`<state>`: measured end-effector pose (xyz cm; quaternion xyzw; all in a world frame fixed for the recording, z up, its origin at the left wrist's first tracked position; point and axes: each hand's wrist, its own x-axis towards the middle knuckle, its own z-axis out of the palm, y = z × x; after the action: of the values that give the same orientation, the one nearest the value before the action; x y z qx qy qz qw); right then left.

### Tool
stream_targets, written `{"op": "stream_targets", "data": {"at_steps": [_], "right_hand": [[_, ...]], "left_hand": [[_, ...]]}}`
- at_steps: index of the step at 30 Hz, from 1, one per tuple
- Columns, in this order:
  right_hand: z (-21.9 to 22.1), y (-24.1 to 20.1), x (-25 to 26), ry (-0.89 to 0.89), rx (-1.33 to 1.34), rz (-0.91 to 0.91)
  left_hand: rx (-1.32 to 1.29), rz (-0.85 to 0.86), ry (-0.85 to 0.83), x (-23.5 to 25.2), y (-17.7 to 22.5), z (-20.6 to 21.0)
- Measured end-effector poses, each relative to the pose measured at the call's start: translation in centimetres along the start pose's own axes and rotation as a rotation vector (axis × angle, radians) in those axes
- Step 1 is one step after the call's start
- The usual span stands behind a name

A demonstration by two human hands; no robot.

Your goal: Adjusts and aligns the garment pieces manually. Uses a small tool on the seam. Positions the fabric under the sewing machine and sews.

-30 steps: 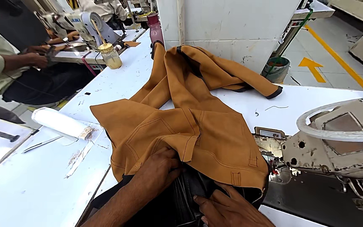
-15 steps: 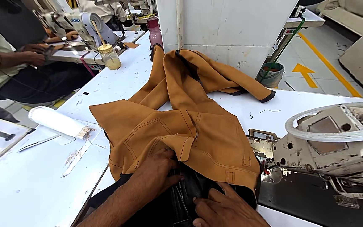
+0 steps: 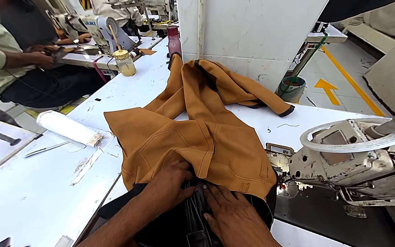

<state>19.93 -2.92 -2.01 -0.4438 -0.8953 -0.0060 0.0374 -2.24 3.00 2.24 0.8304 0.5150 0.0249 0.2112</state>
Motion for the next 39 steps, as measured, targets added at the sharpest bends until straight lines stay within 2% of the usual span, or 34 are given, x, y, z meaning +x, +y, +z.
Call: {"op": "stream_targets", "data": {"at_steps": [2,5,8,12,15,18,22,27,31,33,35,39], "right_hand": [[0.2,0.4,0.1,0.027,0.058,-0.027],[0.3,0.9,0.1,-0.039,0.148,-0.052],[-0.5,0.6,0.4,-0.049,0.111,-0.051],[-0.4,0.0,0.9,0.004,0.075,-0.078],[-1.2,-0.8,1.7,-0.038,0.063,-0.053],[-0.4,-1.3,3.1,0.071,0.077,-0.023],[0.5,-1.7,3.5,0.086,0.043,-0.001],[-1.3,0.3,3.2,-0.018,0.388,0.042],[-1.8,1.4,0.1,0.104,0.410,-0.018],[-1.9,1.9,-2.3,0.130,0.384,-0.053],[-1.8,2.4,-5.0,0.105,0.418,-0.116],[-0.3,2.8,-8.1,0.173,0.421,-0.245]], "left_hand": [[-0.008,0.019,0.036,-0.1,-0.2,0.2],[-0.021,0.088,0.094,-0.3,-1.1,0.7],[-0.028,0.154,0.086,-0.7,-2.1,0.8],[-0.046,0.136,0.083,-0.9,-2.1,0.6],[-0.050,0.121,0.083,-1.0,-2.1,0.6],[-0.067,0.129,0.097,-0.8,-2.3,0.7],[-0.064,0.116,0.081,-1.0,-2.1,0.6],[-0.022,0.173,0.203,-1.9,-1.3,1.3],[0.077,0.274,0.348,-3.2,-0.4,2.3],[0.112,0.415,0.327,-3.9,-0.2,2.2],[0.134,0.532,0.212,-4.8,0.3,1.9],[0.192,0.571,0.042,-5.8,1.4,2.4]]}}
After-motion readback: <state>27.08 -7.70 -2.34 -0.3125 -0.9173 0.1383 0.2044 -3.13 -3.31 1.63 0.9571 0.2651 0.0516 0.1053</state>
